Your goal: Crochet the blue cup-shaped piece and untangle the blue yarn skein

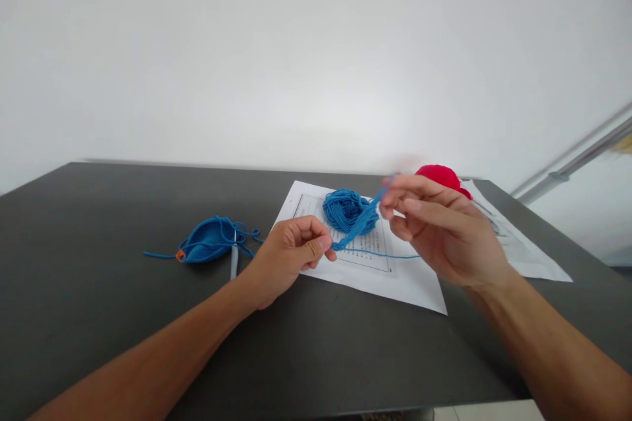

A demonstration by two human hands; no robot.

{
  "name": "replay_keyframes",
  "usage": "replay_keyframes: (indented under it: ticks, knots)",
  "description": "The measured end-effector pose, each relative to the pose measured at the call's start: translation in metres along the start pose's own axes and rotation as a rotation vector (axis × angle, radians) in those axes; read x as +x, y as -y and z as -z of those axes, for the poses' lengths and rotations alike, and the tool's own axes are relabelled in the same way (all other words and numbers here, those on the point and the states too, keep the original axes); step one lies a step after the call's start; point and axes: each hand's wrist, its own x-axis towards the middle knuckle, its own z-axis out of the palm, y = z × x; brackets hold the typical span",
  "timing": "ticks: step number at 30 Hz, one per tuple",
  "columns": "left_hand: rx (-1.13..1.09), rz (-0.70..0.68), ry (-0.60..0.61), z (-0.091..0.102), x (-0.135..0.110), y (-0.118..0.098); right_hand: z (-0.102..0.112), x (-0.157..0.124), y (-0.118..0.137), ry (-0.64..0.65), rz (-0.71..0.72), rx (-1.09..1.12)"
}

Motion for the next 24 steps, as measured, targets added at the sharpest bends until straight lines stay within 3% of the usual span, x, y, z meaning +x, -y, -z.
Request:
replay_keyframes:
  ticks: [3, 6, 12, 17, 22, 24]
  knots:
    - [-0.049, 0.020, -0.013, 0.000, 0.000, 0.001, -0.002, 0.006, 0.000, -0.033, 0.032, -0.275]
    - [-0.092, 0.044, -0.047, 0.000, -0.001, 0.000, -0.005, 0.002, -0.007, -0.053, 0.189, -0.664]
    - [-0.125, 0.089, -0.085, -0.003, -0.004, 0.000, -0.019, -0.011, -0.025, 0.283, 0.533, -0.882]
    - [-0.153, 0.113, -0.067, -0.006, -0.006, -0.004, -0.023, -0.007, -0.035, 0.287, 0.416, -0.803]
    - [-0.170, 0.107, -0.058, -0.004, -0.009, -0.007, -0.023, -0.009, -0.034, 0.137, 0.085, -0.382]
    - [-0.135, 0.080, -0.069, -0.003, -0.010, -0.006, -0.023, -0.009, -0.033, 0.100, 0.053, -0.298]
